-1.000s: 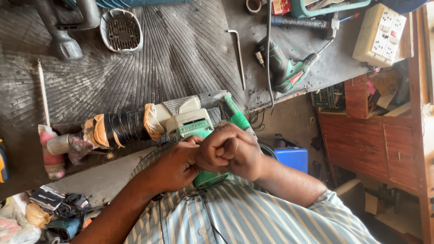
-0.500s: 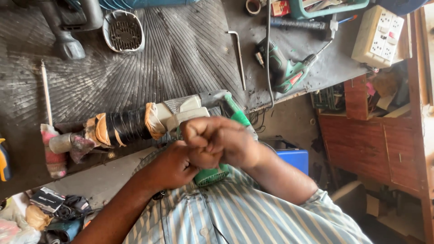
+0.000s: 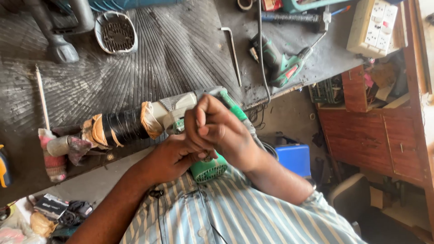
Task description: The person services a green angle grinder at a workbench. They unscrew the brush caps, remove the carbon brushes, tap the housing with a padded mallet, brush dust out of the fan cover and vents, and use a screwdriver on the housing while reassembling the parts.
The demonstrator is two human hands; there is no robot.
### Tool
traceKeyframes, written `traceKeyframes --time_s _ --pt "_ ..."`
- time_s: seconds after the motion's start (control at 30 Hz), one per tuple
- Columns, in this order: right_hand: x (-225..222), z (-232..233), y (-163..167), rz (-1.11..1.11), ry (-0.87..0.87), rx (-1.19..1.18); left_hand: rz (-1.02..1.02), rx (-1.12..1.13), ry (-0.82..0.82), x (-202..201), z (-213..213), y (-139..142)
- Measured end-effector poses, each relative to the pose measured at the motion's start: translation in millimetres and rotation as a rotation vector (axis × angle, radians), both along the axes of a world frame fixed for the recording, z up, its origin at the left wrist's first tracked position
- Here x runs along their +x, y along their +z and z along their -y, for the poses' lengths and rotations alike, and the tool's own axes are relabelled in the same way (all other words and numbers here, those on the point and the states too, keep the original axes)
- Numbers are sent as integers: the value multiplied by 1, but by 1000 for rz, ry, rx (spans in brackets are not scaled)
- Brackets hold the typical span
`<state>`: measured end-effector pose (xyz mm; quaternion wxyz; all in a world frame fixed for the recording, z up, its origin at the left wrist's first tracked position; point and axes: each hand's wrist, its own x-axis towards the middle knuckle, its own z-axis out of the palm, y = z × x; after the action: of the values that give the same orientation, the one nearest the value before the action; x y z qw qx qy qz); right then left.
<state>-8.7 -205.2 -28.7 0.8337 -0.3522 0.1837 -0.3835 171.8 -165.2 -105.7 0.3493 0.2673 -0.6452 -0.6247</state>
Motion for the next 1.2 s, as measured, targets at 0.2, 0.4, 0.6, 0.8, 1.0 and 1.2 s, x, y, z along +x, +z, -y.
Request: traceKeyframes --time_s 0.2,0.4,0.6,0.8,1.0,1.2 --pt "-3 -24 -6 -618 -493 -424 -39 -100 21 4 7 5" --pt "-1 -20 -6 -553 -288 -182 32 -143 41 4 3 -4" --pt "-4 -21 1 -525 -332 -326 34 -122 43 4 4 -8" --pt "-2 -12 15 -864 -267 -624 1 -31 25 3 4 -9" --pt "-1 -10 20 -588 -213 -368 -41 72 6 3 -1 -10" --pt "-3 -4 24 -785 -354 -539 3 256 39 -2 1 -1"
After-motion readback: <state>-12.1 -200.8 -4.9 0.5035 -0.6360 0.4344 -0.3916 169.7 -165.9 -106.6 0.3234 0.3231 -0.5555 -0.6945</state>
